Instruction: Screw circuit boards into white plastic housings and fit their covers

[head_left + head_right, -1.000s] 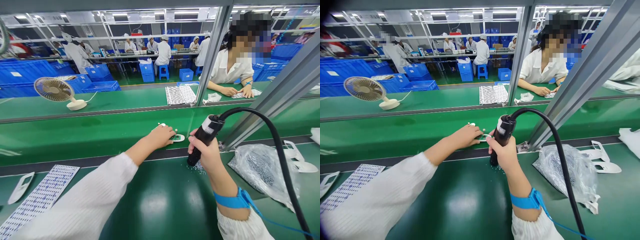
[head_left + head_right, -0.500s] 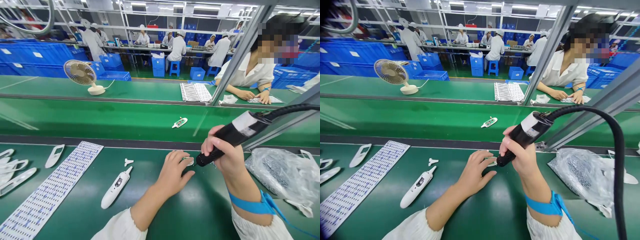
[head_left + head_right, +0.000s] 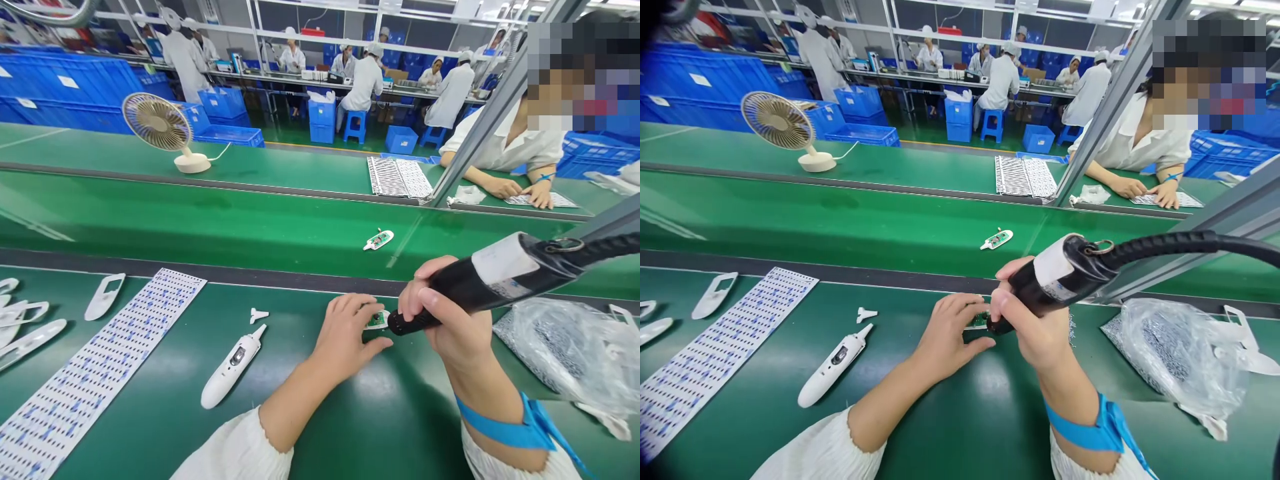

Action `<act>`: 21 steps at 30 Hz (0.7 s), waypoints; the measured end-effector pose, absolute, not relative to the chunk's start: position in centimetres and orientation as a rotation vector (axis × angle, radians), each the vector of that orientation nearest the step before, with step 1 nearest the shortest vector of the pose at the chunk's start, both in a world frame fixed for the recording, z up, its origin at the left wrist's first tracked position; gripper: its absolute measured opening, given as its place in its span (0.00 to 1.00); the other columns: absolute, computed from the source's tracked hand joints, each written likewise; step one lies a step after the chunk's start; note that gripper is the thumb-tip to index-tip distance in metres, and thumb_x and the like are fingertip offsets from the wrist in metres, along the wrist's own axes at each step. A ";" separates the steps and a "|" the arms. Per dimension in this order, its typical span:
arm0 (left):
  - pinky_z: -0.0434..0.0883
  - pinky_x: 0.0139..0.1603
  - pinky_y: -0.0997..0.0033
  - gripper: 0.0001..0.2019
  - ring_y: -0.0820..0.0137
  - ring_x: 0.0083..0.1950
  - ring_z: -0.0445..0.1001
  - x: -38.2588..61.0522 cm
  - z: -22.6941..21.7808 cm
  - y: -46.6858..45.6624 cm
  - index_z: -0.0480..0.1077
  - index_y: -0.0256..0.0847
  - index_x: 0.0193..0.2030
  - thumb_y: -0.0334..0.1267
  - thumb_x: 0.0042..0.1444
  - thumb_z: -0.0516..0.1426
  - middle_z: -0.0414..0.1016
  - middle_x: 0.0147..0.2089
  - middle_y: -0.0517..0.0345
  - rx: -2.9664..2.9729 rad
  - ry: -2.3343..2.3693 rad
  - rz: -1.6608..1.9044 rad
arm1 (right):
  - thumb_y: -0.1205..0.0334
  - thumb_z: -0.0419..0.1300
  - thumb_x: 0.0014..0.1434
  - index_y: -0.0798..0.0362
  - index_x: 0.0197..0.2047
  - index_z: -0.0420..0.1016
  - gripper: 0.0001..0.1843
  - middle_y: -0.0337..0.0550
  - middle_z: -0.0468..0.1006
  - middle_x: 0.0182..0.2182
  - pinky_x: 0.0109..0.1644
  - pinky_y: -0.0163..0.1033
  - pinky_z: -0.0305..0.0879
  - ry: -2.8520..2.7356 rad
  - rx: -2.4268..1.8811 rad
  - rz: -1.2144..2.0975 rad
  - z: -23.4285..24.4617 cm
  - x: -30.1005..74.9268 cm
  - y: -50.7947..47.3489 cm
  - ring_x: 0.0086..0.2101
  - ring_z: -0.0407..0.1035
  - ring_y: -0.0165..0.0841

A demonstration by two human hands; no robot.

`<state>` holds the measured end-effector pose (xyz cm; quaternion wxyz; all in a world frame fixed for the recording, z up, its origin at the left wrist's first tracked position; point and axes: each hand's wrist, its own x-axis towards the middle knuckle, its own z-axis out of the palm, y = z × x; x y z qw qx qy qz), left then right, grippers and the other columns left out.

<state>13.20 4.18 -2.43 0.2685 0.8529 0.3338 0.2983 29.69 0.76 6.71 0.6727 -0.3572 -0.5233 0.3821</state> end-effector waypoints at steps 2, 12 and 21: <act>0.67 0.59 0.51 0.21 0.56 0.59 0.71 12.9 -2.5 4.7 0.73 0.42 0.55 0.42 0.57 0.69 0.76 0.56 0.52 2.298 0.954 0.752 | 0.64 0.64 0.64 0.49 0.46 0.74 0.07 0.34 0.73 0.24 0.29 0.41 0.66 -1.163 -0.854 0.786 6.4 29.7 0.9 0.23 0.69 0.33; 0.68 0.54 0.55 0.08 0.58 0.51 0.71 12.9 -2.9 5.3 0.71 0.39 0.46 0.37 0.63 0.63 0.76 0.47 0.53 2.293 0.911 0.634 | 0.65 0.65 0.61 0.50 0.43 0.74 0.07 0.33 0.72 0.22 0.28 0.41 0.67 -1.070 -0.893 0.696 5.3 29.5 1.8 0.21 0.69 0.34; 0.69 0.52 0.56 0.07 0.59 0.49 0.71 13.0 -3.0 5.3 0.71 0.40 0.44 0.36 0.63 0.63 0.76 0.46 0.53 2.309 0.906 0.627 | 0.69 0.65 0.59 0.49 0.38 0.70 0.08 0.32 0.71 0.23 0.27 0.41 0.66 -1.080 -0.951 0.756 5.0 29.2 2.2 0.21 0.68 0.33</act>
